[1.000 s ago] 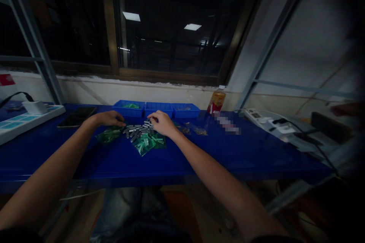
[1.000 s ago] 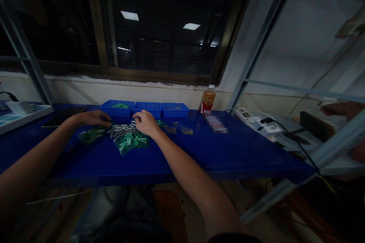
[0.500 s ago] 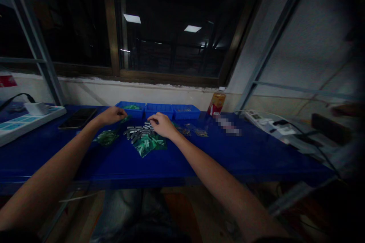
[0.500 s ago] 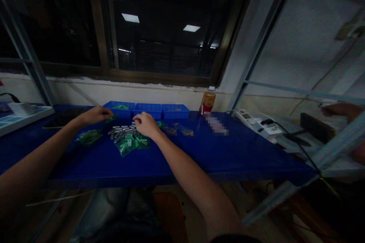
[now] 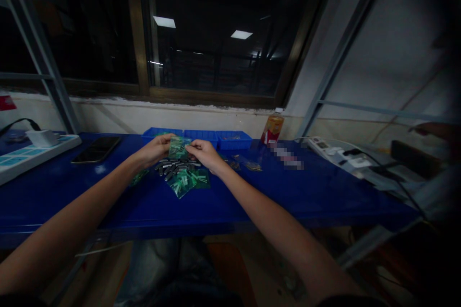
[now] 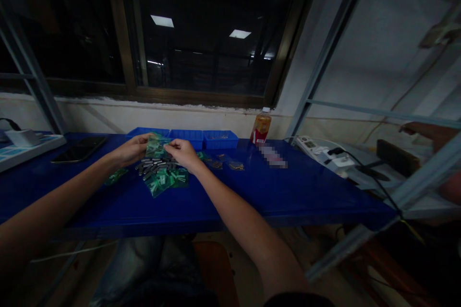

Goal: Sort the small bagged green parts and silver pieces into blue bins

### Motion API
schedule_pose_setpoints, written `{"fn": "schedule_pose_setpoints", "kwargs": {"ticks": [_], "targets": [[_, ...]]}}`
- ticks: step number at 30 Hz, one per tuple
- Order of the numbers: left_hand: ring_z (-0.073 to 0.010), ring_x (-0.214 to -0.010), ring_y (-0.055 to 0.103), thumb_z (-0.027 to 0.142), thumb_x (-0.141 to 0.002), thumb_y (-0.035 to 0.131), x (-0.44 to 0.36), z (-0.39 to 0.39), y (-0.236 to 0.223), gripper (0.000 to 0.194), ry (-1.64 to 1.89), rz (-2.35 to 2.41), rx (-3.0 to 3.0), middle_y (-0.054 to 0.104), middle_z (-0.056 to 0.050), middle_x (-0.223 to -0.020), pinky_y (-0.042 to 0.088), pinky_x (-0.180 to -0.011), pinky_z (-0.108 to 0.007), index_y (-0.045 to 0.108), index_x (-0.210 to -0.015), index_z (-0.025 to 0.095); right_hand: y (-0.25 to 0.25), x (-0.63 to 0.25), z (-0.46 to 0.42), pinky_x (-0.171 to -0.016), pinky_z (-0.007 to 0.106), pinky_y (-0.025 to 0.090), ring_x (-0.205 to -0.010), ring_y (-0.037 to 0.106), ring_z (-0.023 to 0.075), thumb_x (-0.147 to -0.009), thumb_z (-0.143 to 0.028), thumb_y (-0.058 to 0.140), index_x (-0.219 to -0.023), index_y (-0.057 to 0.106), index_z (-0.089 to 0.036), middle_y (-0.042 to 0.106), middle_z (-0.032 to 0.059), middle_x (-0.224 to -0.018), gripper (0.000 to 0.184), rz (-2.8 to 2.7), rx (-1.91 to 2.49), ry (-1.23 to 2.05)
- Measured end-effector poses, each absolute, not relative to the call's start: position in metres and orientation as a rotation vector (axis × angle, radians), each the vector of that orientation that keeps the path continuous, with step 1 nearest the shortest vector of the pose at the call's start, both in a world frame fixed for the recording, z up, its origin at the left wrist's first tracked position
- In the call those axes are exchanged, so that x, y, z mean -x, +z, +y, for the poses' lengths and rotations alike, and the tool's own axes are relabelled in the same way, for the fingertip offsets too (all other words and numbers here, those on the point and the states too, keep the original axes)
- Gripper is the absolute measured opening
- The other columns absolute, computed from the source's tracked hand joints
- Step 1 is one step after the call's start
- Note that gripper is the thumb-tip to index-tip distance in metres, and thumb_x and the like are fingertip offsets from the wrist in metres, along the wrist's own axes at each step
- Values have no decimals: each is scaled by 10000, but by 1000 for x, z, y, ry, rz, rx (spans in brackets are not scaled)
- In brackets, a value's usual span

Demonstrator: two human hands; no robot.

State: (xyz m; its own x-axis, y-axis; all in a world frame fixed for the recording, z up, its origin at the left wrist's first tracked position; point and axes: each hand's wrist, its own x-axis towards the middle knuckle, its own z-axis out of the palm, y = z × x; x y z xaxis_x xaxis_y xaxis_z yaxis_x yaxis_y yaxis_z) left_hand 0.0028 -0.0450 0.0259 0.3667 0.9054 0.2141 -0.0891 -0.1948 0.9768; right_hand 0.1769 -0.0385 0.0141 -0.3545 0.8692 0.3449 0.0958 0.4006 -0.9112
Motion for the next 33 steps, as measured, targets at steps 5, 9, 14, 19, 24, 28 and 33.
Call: {"fn": "schedule_pose_setpoints", "kwargs": {"ticks": [5, 9, 14, 19, 24, 28, 33], "targets": [[-152, -642, 605, 464, -726, 595, -3, -42, 27, 346, 1121, 889, -1277, 602, -26, -714, 460, -620, -277, 535, -876, 158, 12, -180, -31, -498, 211, 373, -514, 494, 102, -742, -279, 534, -650, 478, -175, 501, -37, -553, 149, -1694, 887, 790], [-144, -615, 595, 540, -683, 601, -5, -43, 27, 439, 1108, 1053, -1388, 587, -21, -728, 431, -565, -253, 536, -869, 148, 13, -184, -29, -519, 217, 366, -528, 502, 108, -764, -289, 508, -696, 494, -177, 511, -33, -568, 133, -1778, 956, 428], [-128, -529, 534, 643, -675, 509, -10, -46, 26, 518, 1052, 1330, -1429, 599, -36, -657, 399, -510, -247, 530, -785, 137, 15, -186, -41, -595, 239, 383, -650, 546, 138, -825, -281, 455, -833, 533, -183, 582, 9, -704, 125, -1917, 1009, -4], [-134, -526, 534, 624, -684, 501, -12, -47, 27, 497, 1012, 1182, -1306, 597, -42, -648, 422, -526, -260, 542, -758, 134, 13, -177, -60, -669, 253, 404, -814, 562, 167, -860, -262, 421, -976, 549, -212, 572, 48, -928, 179, -2211, 931, -281], [-109, -573, 527, 416, -605, 686, -9, -43, 25, 344, 1209, 1071, -1420, 575, -6, -671, 435, -555, -230, 568, -768, 137, 11, -171, -54, -707, 256, 428, -826, 548, 150, -831, -249, 460, -964, 560, -212, 539, 39, -931, 170, -2148, 839, -74], [-110, -602, 538, 457, -637, 658, -8, -44, 27, 351, 1249, 1051, -1499, 582, -9, -708, 434, -549, -217, 573, -783, 150, 11, -175, -35, -647, 248, 443, -664, 532, 117, -752, -286, 557, -949, 541, -166, 550, 1, -747, 230, -1773, 962, 331], [-112, -619, 518, 466, -637, 658, -11, -47, 28, 351, 1227, 1051, -1586, 568, 3, -690, 425, -555, -218, 555, -767, 156, 9, -179, -29, -519, 217, 415, -529, 504, 100, -745, -315, 545, -772, 546, -162, 524, -31, -577, 156, -1650, 921, 886]]}}
